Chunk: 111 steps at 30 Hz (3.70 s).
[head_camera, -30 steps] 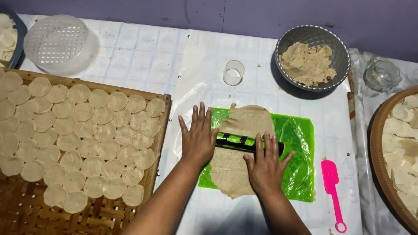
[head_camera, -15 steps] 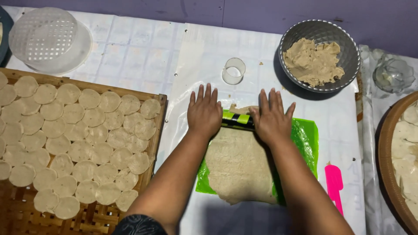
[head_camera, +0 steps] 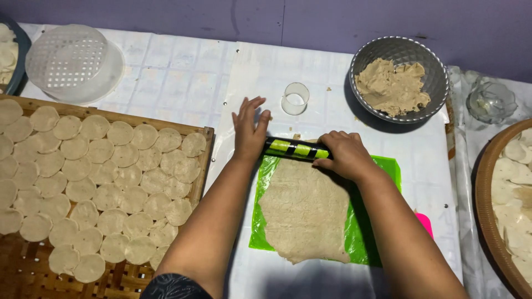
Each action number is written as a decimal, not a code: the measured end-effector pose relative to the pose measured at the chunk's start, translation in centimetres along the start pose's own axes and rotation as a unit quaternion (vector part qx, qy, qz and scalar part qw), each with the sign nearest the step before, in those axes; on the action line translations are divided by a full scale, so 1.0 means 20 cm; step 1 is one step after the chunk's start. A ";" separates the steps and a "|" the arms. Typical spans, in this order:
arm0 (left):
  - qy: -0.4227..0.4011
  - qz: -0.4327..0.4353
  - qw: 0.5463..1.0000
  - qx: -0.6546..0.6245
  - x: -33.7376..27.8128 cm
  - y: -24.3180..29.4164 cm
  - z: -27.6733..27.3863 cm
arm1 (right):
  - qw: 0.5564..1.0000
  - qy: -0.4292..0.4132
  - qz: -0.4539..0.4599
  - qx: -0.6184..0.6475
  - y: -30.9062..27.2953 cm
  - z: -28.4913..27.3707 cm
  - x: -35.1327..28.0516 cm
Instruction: Flattening dough onto a plastic sheet using a rolling pin and a spatula to prepare for cutting.
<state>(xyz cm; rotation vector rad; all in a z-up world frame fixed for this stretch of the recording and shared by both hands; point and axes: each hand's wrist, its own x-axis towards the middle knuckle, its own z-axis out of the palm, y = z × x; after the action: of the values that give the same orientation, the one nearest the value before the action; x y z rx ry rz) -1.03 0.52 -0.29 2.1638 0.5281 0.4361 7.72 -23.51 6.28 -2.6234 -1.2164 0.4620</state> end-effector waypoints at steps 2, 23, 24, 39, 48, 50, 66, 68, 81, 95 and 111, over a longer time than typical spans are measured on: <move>0.039 0.034 0.999 0.001 -0.10 0.06 -0.07 | 1.000 0.025 0.003 0.015 0.05 -0.02 -0.04; -0.082 0.084 0.944 0.309 -0.15 0.17 0.22 | 0.971 0.151 0.171 -0.072 0.16 0.27 0.01; -0.093 0.064 0.941 0.320 -0.09 0.16 0.23 | 0.972 0.116 0.188 -0.078 0.16 0.22 0.06; -0.090 -0.032 0.986 0.133 0.19 0.06 0.20 | 0.995 -0.001 0.080 -0.060 0.12 -0.04 0.05; 0.085 0.111 0.990 0.013 -0.48 0.22 -0.13 | 0.995 0.092 0.033 -0.030 0.00 0.15 -0.35; 0.062 0.117 0.991 0.018 -0.62 0.25 -0.16 | 0.994 0.090 0.046 -0.029 -0.09 0.20 -0.49; -0.130 0.110 0.962 -0.215 -1.03 0.30 -0.05 | 0.882 0.184 0.430 -0.057 0.54 0.70 -1.38; -0.162 0.082 0.934 -0.309 -1.08 0.29 0.00 | 0.877 0.196 0.436 -0.045 0.53 0.71 -1.41; -0.058 0.129 0.989 0.035 -1.13 0.32 0.06 | 0.672 0.020 0.158 0.723 -0.35 0.48 -1.23; -0.017 0.113 0.984 0.138 -1.11 0.20 -0.12 | 0.975 0.220 0.029 -0.004 -0.01 0.20 -0.29; -0.016 0.117 0.985 0.129 -0.95 0.15 -0.16 | 0.984 0.148 0.003 -0.100 0.04 0.18 0.06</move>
<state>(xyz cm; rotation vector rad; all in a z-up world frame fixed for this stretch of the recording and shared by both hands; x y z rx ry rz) -17.97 -8.83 1.69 2.4926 0.3268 0.4806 7.71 -22.98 2.40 -2.7326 -1.2088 -0.0565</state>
